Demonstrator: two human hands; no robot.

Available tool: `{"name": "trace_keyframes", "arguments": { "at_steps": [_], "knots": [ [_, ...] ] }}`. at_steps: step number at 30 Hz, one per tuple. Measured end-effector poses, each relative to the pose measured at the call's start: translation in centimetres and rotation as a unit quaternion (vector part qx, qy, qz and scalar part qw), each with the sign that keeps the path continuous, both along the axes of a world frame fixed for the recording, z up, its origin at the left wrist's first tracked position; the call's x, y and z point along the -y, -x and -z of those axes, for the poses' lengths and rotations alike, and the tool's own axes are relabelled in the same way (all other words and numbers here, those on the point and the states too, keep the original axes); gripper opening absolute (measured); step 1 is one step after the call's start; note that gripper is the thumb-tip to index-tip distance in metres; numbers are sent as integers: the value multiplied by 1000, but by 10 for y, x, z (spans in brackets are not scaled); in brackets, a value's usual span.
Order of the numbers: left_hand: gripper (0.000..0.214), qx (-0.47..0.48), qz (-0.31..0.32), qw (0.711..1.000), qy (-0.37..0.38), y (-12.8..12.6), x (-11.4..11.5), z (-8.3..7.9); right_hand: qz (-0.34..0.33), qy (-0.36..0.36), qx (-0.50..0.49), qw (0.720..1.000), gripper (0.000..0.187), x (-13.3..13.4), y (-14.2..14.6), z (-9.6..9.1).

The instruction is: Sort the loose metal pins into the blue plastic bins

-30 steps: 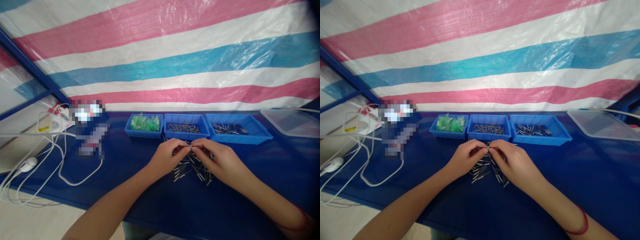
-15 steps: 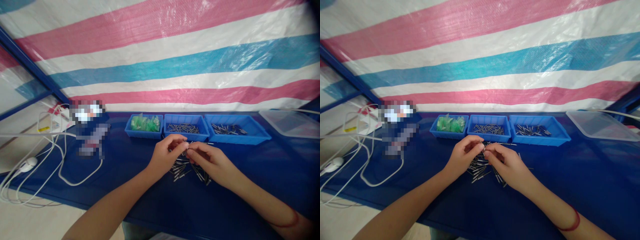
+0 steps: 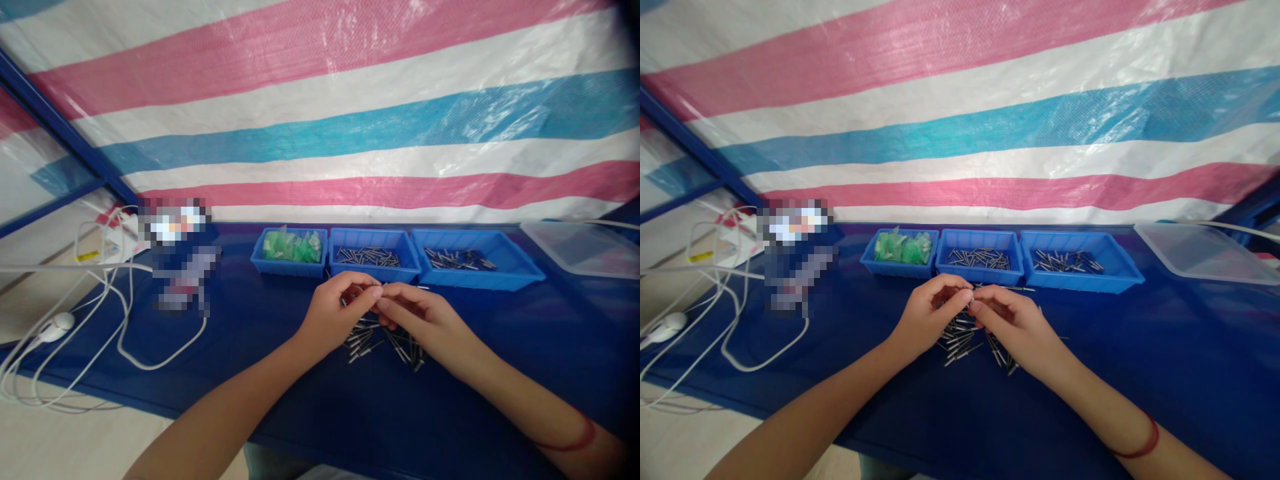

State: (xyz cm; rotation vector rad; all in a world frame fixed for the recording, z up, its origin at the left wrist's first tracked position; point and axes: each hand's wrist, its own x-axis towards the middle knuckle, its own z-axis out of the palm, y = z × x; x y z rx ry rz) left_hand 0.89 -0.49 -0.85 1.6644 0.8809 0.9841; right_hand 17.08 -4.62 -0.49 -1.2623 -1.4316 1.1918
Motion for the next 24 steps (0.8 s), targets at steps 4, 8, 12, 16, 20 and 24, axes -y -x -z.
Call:
{"name": "trace_keyframes", "arguments": {
  "at_steps": [4,8,12,16,20,24],
  "knots": [
    [16,-8,-2,1000,-22,0,2,-1,-12,22,-30,999,25,-2,-2,5],
    [16,-13,-14,999,-48,0,1,-3,25,12,-56,998,25,-2,-6,5],
    [15,-22,-13,998,-62,0,1,-4,76,-34,-49,995,23,-2,-10,0],
    [15,-69,10,991,-112,0,3,-6,101,-106,15,989,20,1,-12,-5],
    [20,-158,44,965,-203,1,5,-7,97,-166,122,974,24,1,-21,-8],
    [27,-265,44,927,-261,6,0,-8,179,-190,200,944,24,-9,-48,-11]
  ]
}}
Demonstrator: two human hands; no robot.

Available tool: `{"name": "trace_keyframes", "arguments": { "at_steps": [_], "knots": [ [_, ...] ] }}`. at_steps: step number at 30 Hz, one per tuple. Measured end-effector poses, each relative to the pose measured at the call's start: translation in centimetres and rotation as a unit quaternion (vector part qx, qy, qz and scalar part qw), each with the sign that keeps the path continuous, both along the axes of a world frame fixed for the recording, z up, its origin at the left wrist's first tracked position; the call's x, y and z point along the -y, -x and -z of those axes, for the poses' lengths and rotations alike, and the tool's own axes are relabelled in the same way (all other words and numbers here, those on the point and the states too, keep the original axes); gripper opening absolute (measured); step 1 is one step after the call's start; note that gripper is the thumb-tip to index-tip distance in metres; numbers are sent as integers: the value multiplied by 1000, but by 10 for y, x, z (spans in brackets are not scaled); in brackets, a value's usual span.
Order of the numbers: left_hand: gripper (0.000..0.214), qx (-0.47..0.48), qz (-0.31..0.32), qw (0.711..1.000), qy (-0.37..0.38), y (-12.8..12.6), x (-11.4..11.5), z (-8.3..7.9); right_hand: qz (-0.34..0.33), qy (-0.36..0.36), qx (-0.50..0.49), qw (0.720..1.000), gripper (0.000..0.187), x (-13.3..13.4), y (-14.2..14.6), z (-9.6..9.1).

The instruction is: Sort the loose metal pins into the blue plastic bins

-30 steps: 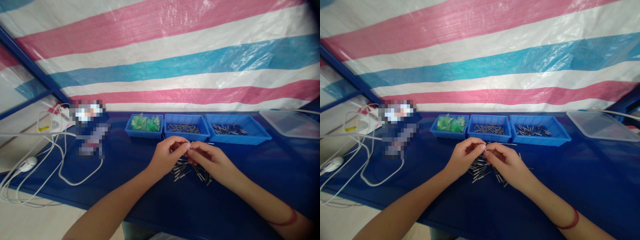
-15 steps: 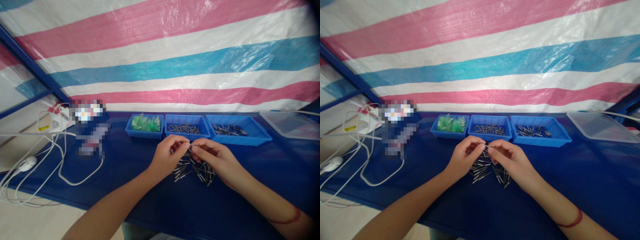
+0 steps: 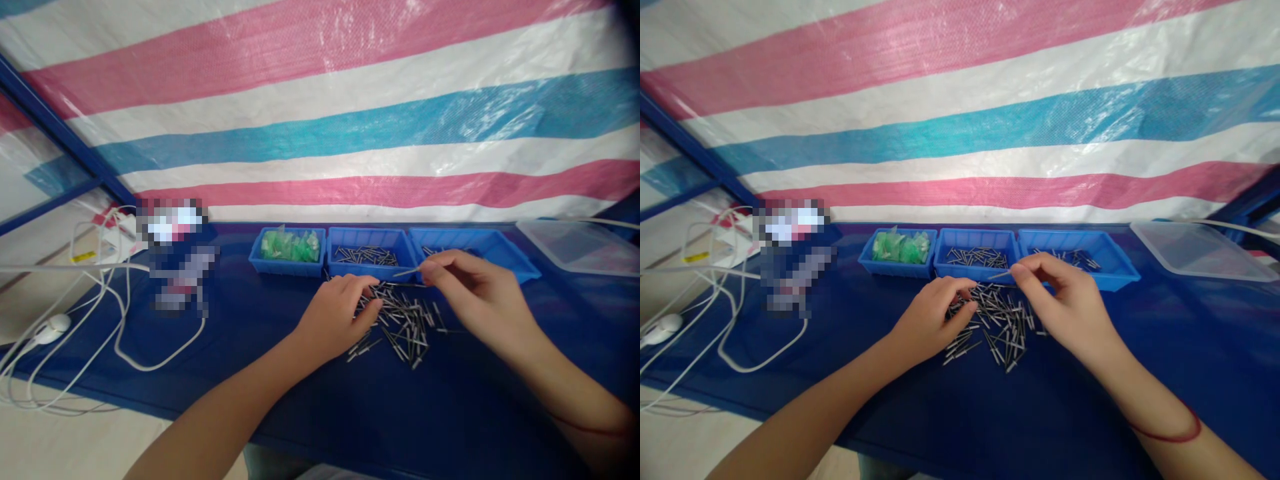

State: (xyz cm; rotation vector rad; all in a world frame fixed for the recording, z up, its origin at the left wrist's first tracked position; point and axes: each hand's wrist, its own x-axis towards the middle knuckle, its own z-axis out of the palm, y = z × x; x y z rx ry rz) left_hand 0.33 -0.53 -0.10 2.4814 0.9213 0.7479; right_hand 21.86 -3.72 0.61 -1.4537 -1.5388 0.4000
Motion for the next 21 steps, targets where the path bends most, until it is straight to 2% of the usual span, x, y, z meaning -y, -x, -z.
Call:
{"name": "trace_keyframes", "arguments": {
  "at_steps": [5,8,11,13,17,21],
  "knots": [
    [24,-114,-4,992,-58,6,-8,-4,142,0,52,988,24,-13,-44,-2],
    [25,-158,-7,985,-67,8,-9,-6,179,-6,150,972,29,-18,-57,0],
    [26,-188,-1,980,-64,9,-7,-4,164,-15,245,955,34,-23,-59,5],
    [29,-199,4,978,-64,9,-6,-2,155,-12,270,950,34,-26,-57,8],
    [25,-223,5,972,-71,7,-5,0,153,-22,262,953,33,-23,-51,6],
    [17,-228,8,970,-82,5,-3,0,97,-52,238,965,29,-14,-34,0]
  ]
}}
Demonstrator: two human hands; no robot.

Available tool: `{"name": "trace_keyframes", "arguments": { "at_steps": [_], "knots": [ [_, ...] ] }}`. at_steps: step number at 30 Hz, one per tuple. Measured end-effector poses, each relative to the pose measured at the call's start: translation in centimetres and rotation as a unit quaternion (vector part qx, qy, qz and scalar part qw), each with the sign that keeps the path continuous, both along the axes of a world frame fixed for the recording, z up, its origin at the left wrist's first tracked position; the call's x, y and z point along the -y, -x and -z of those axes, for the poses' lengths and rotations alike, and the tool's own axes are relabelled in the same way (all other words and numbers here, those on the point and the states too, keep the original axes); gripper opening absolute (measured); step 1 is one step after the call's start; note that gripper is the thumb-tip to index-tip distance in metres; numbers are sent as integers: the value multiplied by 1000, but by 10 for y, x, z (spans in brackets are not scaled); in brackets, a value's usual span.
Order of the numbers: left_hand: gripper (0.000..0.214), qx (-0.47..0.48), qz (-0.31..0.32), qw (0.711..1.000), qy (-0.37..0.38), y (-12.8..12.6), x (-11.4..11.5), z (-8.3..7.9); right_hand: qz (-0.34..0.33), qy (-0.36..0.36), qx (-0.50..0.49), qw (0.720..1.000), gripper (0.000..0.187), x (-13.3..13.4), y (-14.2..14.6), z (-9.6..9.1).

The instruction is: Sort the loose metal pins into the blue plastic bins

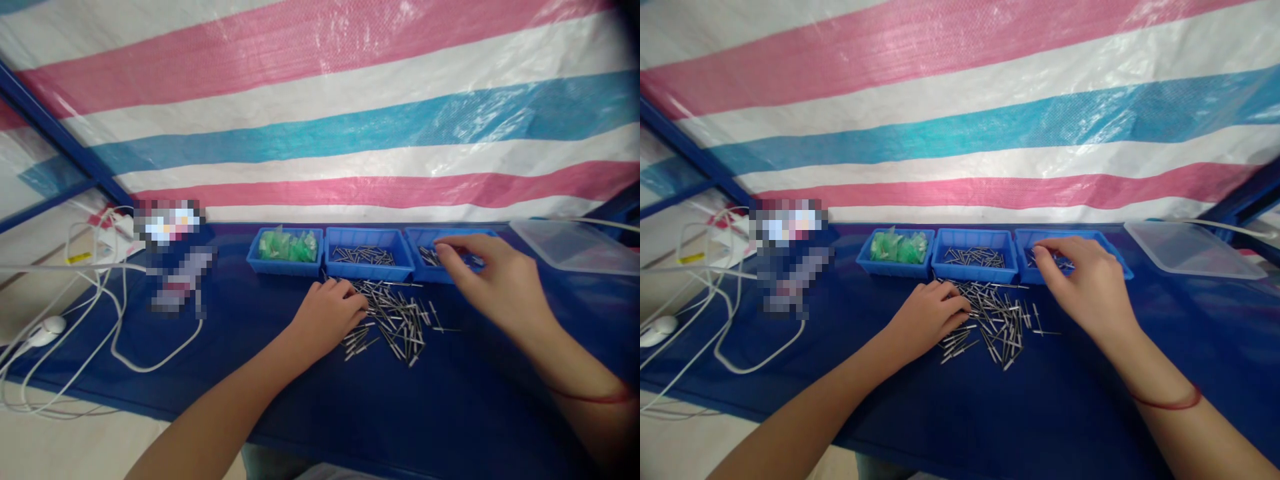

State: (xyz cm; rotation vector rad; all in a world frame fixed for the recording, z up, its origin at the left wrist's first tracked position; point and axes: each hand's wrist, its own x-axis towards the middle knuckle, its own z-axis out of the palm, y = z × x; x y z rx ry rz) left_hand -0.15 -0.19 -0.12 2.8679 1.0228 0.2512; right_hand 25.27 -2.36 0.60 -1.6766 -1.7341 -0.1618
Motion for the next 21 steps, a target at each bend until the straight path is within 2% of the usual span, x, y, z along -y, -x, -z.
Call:
{"name": "trace_keyframes", "arguments": {
  "at_steps": [4,8,12,16,21],
  "knots": [
    [20,-3,-3,1000,-19,-2,1,4,-80,-38,5,996,18,6,21,2],
    [19,17,-7,999,-41,-3,0,9,-145,-28,12,989,13,10,37,5],
    [20,120,-7,993,2,-3,-3,6,-215,13,29,976,18,12,46,10],
    [22,291,19,950,112,-6,1,0,-263,65,10,962,21,14,55,15],
    [19,382,-19,909,167,-8,6,-2,-286,124,-115,943,19,15,59,15]
  ]
}}
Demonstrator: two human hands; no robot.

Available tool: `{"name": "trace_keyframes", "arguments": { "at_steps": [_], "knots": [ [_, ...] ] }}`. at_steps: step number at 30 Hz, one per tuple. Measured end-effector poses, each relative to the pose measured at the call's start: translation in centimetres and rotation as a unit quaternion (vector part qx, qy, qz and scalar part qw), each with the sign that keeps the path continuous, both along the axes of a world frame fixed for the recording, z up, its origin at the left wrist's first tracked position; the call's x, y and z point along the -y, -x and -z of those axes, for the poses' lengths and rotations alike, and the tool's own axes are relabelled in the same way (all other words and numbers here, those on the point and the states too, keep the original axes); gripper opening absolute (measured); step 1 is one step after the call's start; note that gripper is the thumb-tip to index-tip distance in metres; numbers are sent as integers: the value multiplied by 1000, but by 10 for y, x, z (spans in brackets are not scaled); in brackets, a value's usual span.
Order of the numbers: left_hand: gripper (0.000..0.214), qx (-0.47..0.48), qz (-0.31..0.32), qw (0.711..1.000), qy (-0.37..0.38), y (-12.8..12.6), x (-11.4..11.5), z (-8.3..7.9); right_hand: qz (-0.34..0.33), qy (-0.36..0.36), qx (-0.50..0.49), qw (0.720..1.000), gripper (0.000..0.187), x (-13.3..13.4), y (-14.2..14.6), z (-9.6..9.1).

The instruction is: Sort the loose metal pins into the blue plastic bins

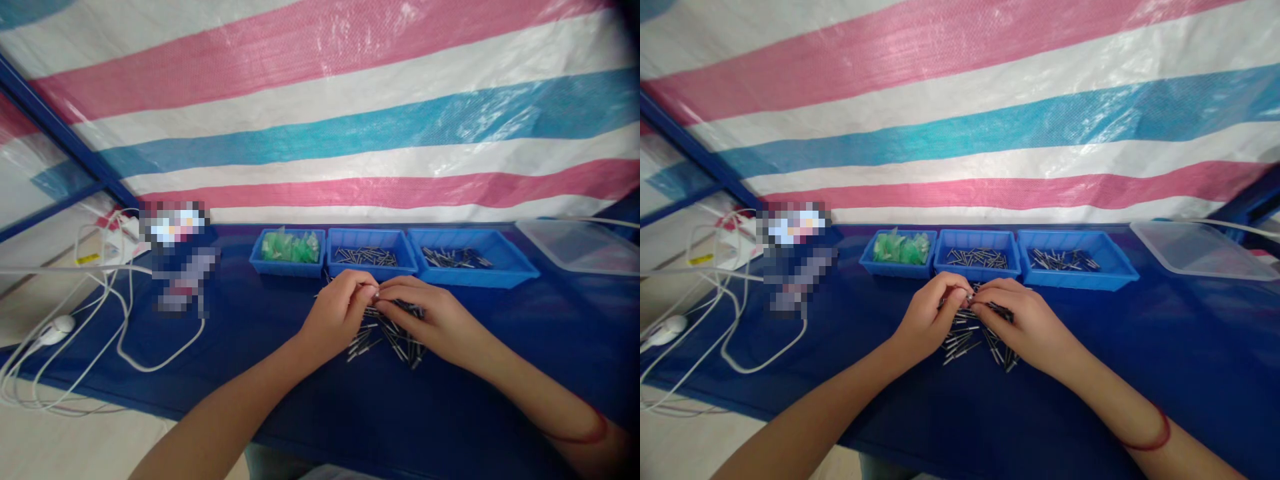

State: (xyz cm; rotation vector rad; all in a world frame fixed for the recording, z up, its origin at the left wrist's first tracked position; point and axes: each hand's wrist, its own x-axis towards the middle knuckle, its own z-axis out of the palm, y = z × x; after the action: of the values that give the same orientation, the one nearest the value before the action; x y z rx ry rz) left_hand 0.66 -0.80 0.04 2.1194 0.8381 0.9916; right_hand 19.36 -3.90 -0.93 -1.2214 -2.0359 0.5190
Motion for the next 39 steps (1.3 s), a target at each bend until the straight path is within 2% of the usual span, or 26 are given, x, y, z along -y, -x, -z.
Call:
{"name": "trace_keyframes", "arguments": {
  "at_steps": [3,7,14,19,22,28,35,39],
  "knots": [
    [19,3,-20,999,28,2,-2,-1,40,46,-67,996,18,0,-4,-4],
    [20,-32,26,997,62,4,-3,-3,95,79,-153,980,21,0,-7,-11],
    [25,-33,44,995,87,-2,-3,1,83,67,-172,979,17,6,-1,-11],
    [21,-8,37,994,99,-4,-4,5,123,66,-212,967,18,6,3,-5],
    [21,0,39,993,112,-5,-4,7,119,54,-203,970,16,7,5,-3],
    [22,-2,41,995,90,-4,-5,7,86,-24,-148,985,6,10,4,-7],
    [21,35,10,996,79,-1,-4,0,66,-26,-113,991,6,8,0,-11],
    [27,-27,24,999,26,1,-4,-2,76,-33,-87,993,13,6,-8,-15]
  ]
}}
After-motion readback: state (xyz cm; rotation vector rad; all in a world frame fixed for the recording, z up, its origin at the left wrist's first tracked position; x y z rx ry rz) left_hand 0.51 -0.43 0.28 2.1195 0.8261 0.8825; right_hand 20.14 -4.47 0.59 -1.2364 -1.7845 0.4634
